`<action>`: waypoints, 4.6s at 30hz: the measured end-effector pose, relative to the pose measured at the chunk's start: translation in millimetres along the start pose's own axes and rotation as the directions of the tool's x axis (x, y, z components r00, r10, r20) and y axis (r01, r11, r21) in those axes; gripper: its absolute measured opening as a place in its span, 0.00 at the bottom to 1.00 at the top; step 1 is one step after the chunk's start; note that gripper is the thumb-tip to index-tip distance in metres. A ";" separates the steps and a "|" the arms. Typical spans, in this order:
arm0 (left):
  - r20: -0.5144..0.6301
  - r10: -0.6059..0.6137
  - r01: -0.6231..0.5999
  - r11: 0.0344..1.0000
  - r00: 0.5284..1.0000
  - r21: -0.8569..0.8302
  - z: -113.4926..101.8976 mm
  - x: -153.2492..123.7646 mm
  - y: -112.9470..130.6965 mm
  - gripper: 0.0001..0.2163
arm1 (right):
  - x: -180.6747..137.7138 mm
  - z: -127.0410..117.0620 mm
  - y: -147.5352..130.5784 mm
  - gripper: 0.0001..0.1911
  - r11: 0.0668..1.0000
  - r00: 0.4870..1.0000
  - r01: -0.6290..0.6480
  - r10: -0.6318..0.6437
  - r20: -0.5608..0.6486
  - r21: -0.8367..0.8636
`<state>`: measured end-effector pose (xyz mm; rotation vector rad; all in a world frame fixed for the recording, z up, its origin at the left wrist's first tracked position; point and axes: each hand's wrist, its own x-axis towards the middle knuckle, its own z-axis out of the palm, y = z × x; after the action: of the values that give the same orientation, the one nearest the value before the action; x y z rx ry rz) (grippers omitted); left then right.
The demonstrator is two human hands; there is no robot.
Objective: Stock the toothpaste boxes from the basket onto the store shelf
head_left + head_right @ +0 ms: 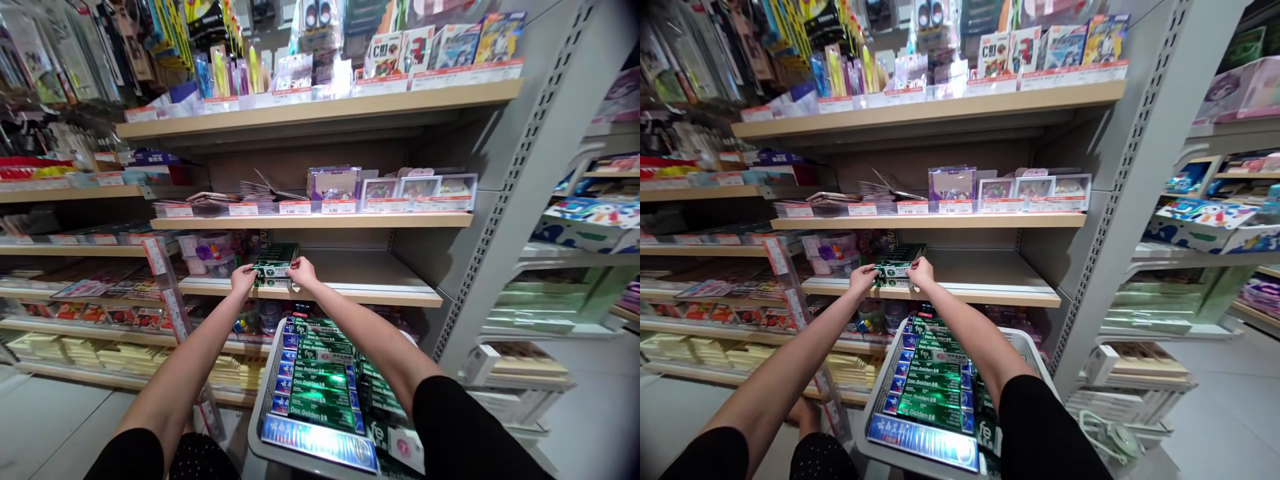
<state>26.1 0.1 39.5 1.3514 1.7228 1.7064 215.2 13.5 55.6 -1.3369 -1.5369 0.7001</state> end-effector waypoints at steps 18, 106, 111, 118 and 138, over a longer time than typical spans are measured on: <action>0.112 0.102 -0.118 0.983 0.988 0.141 15.7 52.5 -46.4 0.13 | 21.1 15.8 21.9 0.05 0.986 0.996 0.042 -0.054 -0.072 -0.159; 0.560 0.006 0.075 0.990 0.828 -0.120 -5.4 -221.1 -60.3 0.20 | -228.9 -117.1 124.3 0.16 0.971 0.989 -0.132 0.115 0.096 0.201; 0.559 0.077 0.010 0.989 0.826 -0.151 -5.3 -202.3 -34.1 0.18 | -218.7 -127.1 108.6 0.13 0.992 0.999 -0.007 0.003 0.035 0.123; 0.509 0.158 -0.048 0.974 0.846 -0.223 27.1 -148.1 3.6 0.19 | -151.2 -134.9 99.2 0.14 0.980 0.993 0.112 -0.103 -0.058 0.165; 0.185 0.287 -0.285 0.958 0.940 -0.039 92.8 -100.7 2.9 0.11 | -54.4 -106.4 107.8 0.13 0.975 0.966 0.194 -0.171 -0.195 0.106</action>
<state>149.3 -29.0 -12.7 1.7689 1.4663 1.6633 354.0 -29.7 -13.3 -1.1185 -1.4223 0.5313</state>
